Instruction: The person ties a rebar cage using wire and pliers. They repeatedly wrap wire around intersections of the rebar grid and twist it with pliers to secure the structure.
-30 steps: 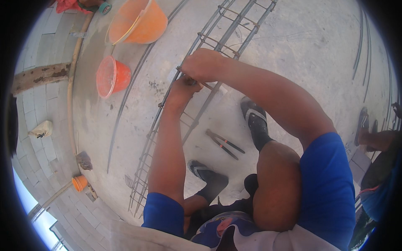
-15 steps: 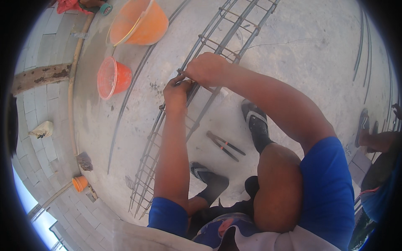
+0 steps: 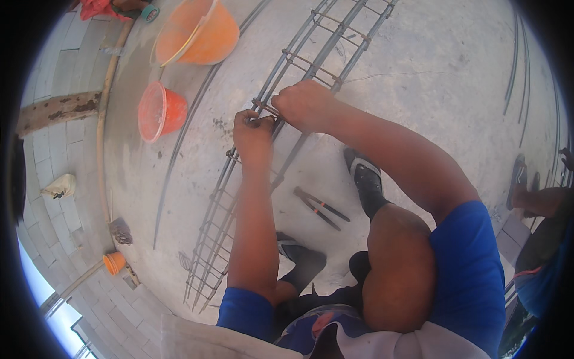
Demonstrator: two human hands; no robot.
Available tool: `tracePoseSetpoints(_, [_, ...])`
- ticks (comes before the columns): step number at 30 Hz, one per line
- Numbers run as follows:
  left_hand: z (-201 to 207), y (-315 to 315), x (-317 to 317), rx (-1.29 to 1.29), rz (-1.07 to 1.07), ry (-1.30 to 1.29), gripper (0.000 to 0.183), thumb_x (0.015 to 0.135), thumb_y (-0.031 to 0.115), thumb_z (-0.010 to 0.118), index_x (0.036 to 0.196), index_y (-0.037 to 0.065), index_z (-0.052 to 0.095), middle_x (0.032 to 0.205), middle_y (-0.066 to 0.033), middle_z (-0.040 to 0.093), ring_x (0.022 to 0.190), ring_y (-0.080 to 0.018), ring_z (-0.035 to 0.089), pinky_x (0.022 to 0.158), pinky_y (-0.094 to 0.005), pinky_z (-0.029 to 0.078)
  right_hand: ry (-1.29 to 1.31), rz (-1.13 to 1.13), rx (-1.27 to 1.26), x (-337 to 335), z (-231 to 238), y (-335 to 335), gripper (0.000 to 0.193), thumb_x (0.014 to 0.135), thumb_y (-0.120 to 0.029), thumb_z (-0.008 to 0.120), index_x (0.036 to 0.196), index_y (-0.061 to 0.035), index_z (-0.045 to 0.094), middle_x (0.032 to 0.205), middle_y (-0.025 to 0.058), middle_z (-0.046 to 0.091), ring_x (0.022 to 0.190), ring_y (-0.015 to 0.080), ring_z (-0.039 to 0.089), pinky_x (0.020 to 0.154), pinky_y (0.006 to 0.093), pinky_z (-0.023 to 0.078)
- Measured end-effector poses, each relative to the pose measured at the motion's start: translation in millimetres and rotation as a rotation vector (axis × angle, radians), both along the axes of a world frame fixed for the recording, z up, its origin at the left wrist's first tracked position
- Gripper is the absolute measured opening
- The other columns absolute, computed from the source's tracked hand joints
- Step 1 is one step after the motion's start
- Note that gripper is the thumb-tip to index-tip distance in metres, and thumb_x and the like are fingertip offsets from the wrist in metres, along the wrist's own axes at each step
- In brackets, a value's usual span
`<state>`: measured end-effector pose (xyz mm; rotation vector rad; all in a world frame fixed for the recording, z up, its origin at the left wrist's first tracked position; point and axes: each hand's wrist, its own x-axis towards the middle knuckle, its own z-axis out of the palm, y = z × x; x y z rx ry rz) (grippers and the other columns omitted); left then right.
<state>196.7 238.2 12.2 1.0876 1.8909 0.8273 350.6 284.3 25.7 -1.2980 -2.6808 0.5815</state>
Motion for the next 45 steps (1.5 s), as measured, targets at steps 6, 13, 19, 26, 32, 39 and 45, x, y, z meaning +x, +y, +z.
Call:
tracePoseSetpoints(6, [15.8, -13.9, 16.4, 0.036, 0.043, -0.040, 0.026, 0.084, -0.006, 0.050, 0.109, 0.002, 0.050, 0.091, -0.0158, 0.069, 0.081, -0.0243, 0.065, 0.073, -0.0373, 0.049, 0.033, -0.080, -0.166, 1.9, 13.1, -22.1, 0.010, 0.080, -0.011, 0.061, 0.080, -0.0021, 0.063, 0.078, 0.0134, 0.066, 0.073, 0.0319, 0.068, 0.065, 0.0436, 0.053])
tracePoseSetpoints(13, [-3.5, -13.0, -15.2, 0.024, -0.113, -0.220, 0.032, 0.084, -0.006, 0.044, 0.115, 0.002, 0.051, 0.108, -0.0180, 0.067, 0.092, -0.0189, 0.062, 0.080, -0.0304, 0.047, 0.016, 0.216, 0.021, -19.2, 12.2, -28.0, 0.015, 0.082, -0.009, 0.057, 0.086, -0.0036, 0.070, 0.080, 0.0179, 0.069, 0.078, 0.0309, 0.070, 0.067, 0.0412, 0.056])
tracePoseSetpoints(19, [-10.7, 1.5, -35.9, -0.153, -0.026, -0.720, 0.037, 0.086, -0.003, 0.050, 0.123, 0.000, 0.045, 0.112, -0.0183, 0.063, 0.106, -0.0218, 0.060, 0.091, -0.0303, 0.047, -0.031, 0.167, 0.012, -44.4, 20.7, 22.6, 0.016, 0.082, -0.019, 0.064, 0.083, -0.0045, 0.071, 0.083, 0.0143, 0.070, 0.080, 0.0309, 0.070, 0.069, 0.0407, 0.055])
tracePoseSetpoints(26, [-19.9, -2.7, -32.8, -0.087, -0.025, -0.563, 0.040, 0.082, -0.002, 0.057, 0.121, -0.002, 0.050, 0.111, -0.0167, 0.064, 0.108, -0.0198, 0.059, 0.091, -0.0302, 0.047, -0.165, -0.089, 0.017, -29.9, 17.2, 22.5, 0.014, 0.079, -0.014, 0.063, 0.087, -0.0052, 0.070, 0.085, 0.0153, 0.070, 0.082, 0.0327, 0.069, 0.068, 0.0423, 0.055])
tracePoseSetpoints(32, [-16.1, -15.1, -17.0, 0.120, -0.218, -0.231, 0.022, 0.083, 0.005, 0.065, 0.104, 0.000, 0.065, 0.099, -0.0121, 0.066, 0.090, -0.0212, 0.066, 0.080, -0.0341, 0.051, -0.266, -0.067, -0.142, -5.6, 28.8, -4.2, 0.013, 0.079, -0.011, 0.060, 0.086, -0.0035, 0.068, 0.084, 0.0182, 0.068, 0.081, 0.0338, 0.068, 0.067, 0.0445, 0.054])
tracePoseSetpoints(39, [-30.5, -17.9, -4.9, 0.353, -0.257, 0.020, 0.016, 0.084, 0.008, 0.067, 0.100, 0.007, 0.069, 0.100, -0.0118, 0.067, 0.087, -0.0311, 0.066, 0.077, -0.0369, 0.051, -0.213, -0.028, -0.173, 3.1, 38.5, -25.0, 0.015, 0.082, -0.013, 0.060, 0.085, -0.0009, 0.068, 0.082, 0.0209, 0.067, 0.081, 0.0343, 0.067, 0.071, 0.0450, 0.053])
tracePoseSetpoints(45, [-4.6, -36.6, -43.3, 0.305, -0.346, 0.216, 0.032, 0.085, 0.016, 0.067, 0.116, 0.010, 0.063, 0.107, -0.0143, 0.065, 0.101, -0.0343, 0.061, 0.085, -0.0414, 0.049, -0.204, 0.280, 0.322, -35.8, 87.6, -81.7, 0.024, 0.086, -0.023, 0.063, 0.085, 0.0000, 0.070, 0.104, 0.0185, 0.063, 0.096, 0.0365, 0.064, 0.081, 0.0473, 0.051])
